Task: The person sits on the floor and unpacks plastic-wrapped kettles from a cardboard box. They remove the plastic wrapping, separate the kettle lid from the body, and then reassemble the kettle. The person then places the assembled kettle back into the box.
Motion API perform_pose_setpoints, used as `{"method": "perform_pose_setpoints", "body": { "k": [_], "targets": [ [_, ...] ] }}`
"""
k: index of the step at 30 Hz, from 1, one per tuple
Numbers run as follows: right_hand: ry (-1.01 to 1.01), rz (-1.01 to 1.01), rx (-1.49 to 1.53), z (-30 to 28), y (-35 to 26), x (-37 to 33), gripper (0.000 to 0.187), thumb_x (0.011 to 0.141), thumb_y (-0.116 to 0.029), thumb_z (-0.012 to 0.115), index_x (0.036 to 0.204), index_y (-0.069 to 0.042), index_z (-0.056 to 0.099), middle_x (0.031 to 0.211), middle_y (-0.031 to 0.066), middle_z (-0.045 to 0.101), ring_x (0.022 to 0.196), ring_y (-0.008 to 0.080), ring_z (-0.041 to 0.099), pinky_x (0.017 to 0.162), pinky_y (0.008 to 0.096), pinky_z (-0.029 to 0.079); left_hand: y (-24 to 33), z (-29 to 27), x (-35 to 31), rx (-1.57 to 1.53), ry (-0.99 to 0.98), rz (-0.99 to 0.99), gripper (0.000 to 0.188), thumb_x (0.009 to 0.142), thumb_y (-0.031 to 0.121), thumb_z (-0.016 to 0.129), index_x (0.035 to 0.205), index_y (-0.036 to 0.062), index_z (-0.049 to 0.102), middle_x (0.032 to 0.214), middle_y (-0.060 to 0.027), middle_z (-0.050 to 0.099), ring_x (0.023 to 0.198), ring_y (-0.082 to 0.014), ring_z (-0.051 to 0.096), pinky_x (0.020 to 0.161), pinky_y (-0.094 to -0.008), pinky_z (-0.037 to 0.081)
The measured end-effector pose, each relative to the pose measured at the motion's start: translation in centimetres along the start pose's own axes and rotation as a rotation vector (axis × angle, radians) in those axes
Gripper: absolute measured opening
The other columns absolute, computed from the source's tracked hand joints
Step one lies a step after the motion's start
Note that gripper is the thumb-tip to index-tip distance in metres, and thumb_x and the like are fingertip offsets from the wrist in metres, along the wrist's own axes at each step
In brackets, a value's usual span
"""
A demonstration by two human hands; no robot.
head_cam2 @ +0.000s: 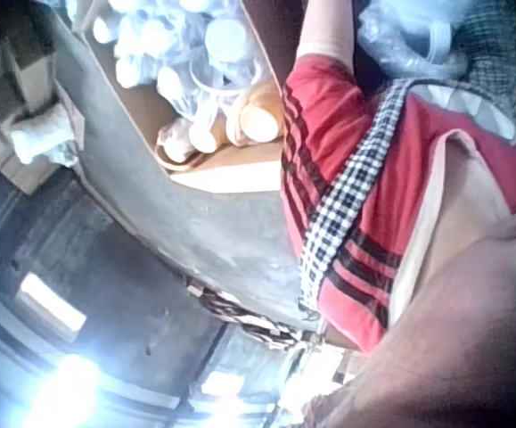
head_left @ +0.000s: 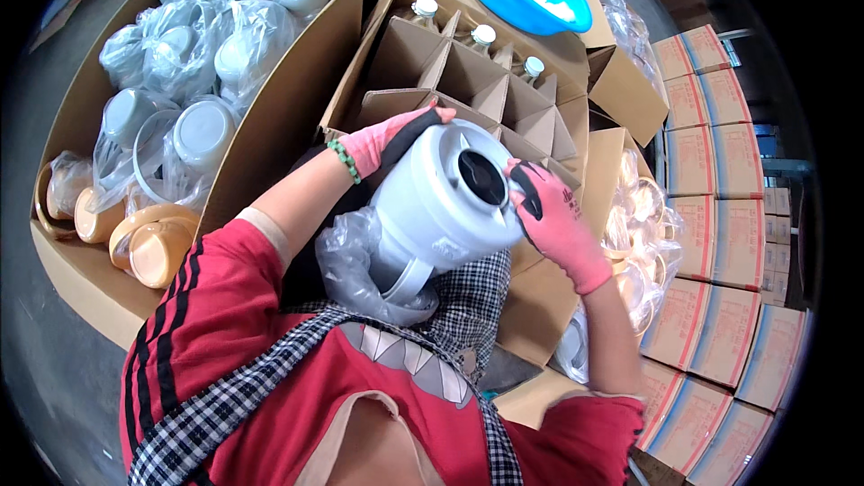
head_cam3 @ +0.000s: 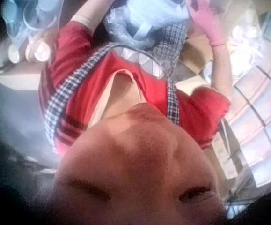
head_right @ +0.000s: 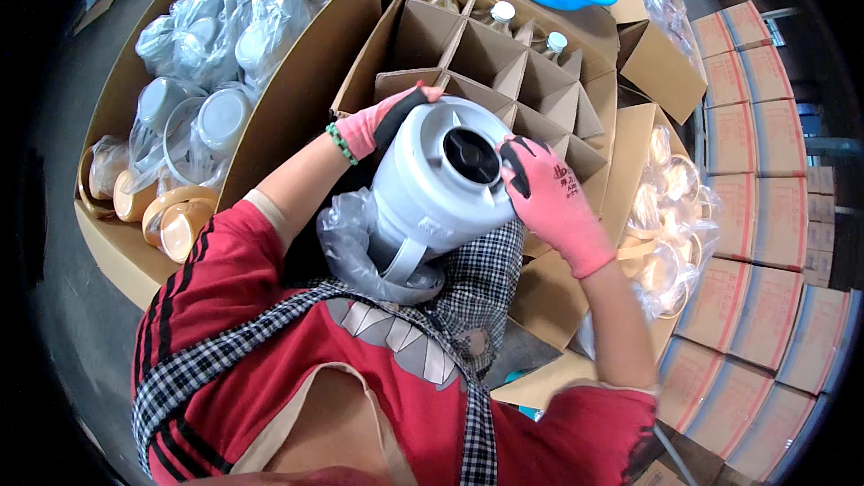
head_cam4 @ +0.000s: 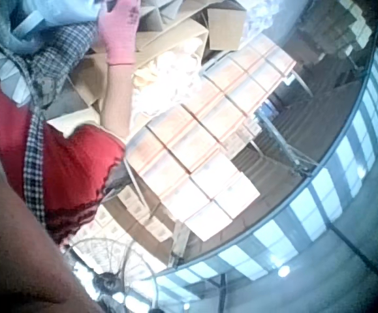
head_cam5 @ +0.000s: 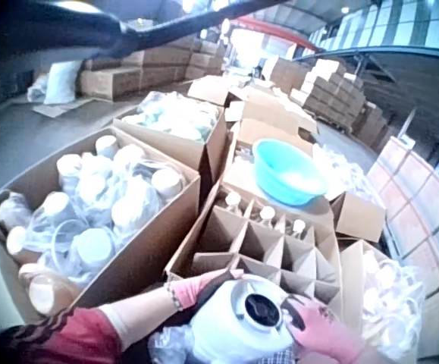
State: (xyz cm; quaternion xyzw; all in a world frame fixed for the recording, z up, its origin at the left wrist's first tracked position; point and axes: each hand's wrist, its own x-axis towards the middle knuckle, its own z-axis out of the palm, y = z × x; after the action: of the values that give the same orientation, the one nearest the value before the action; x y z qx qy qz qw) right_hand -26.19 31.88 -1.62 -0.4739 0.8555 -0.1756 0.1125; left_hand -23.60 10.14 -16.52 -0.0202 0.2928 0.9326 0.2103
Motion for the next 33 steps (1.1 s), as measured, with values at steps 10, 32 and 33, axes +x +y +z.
{"method": "perform_pose_setpoints", "body": {
  "k": [10, 32, 33],
  "targets": [
    [-0.528, -1.168, -0.721, -3.9, -2.3, 4.7, 0.016, 0.067, -0.016, 0.051, 0.081, -0.009, 0.051, 0.101, 0.0071, 0.050, 0.091, 0.0219, 0.050, 0.079, 0.0359, 0.044, 0.2, 2.4, -1.4, 0.417, -0.185, 0.181, 0.047, 0.084, 0.039, 0.049, 0.105, -0.0028, 0.054, 0.094, -0.0074, 0.059, 0.085, -0.0105, 0.054, 0.078, -0.0237, 0.043],
    [-0.545, -1.049, -0.697, -2.6, -1.5, 5.8, 0.010, 0.069, -0.016, 0.052, 0.074, -0.007, 0.051, 0.101, 0.0087, 0.050, 0.093, 0.0235, 0.048, 0.076, 0.0357, 0.042, 0.7, 0.6, 0.0, 0.571, -0.062, 0.291, 0.034, 0.084, 0.035, 0.050, 0.082, 0.0028, 0.060, 0.070, 0.0001, 0.057, 0.065, -0.0053, 0.052, 0.059, -0.0205, 0.043],
    [-0.611, -1.030, -0.725, -2.4, -1.2, 5.9, 0.011, 0.069, -0.017, 0.052, 0.073, -0.007, 0.052, 0.100, 0.0092, 0.051, 0.094, 0.0232, 0.047, 0.076, 0.0349, 0.042, 0.7, 1.1, -0.1, 0.533, -0.045, 0.281, 0.034, 0.085, 0.035, 0.050, 0.082, 0.0027, 0.060, 0.069, 0.0000, 0.058, 0.063, -0.0055, 0.052, 0.058, -0.0206, 0.043]
  ]
}}
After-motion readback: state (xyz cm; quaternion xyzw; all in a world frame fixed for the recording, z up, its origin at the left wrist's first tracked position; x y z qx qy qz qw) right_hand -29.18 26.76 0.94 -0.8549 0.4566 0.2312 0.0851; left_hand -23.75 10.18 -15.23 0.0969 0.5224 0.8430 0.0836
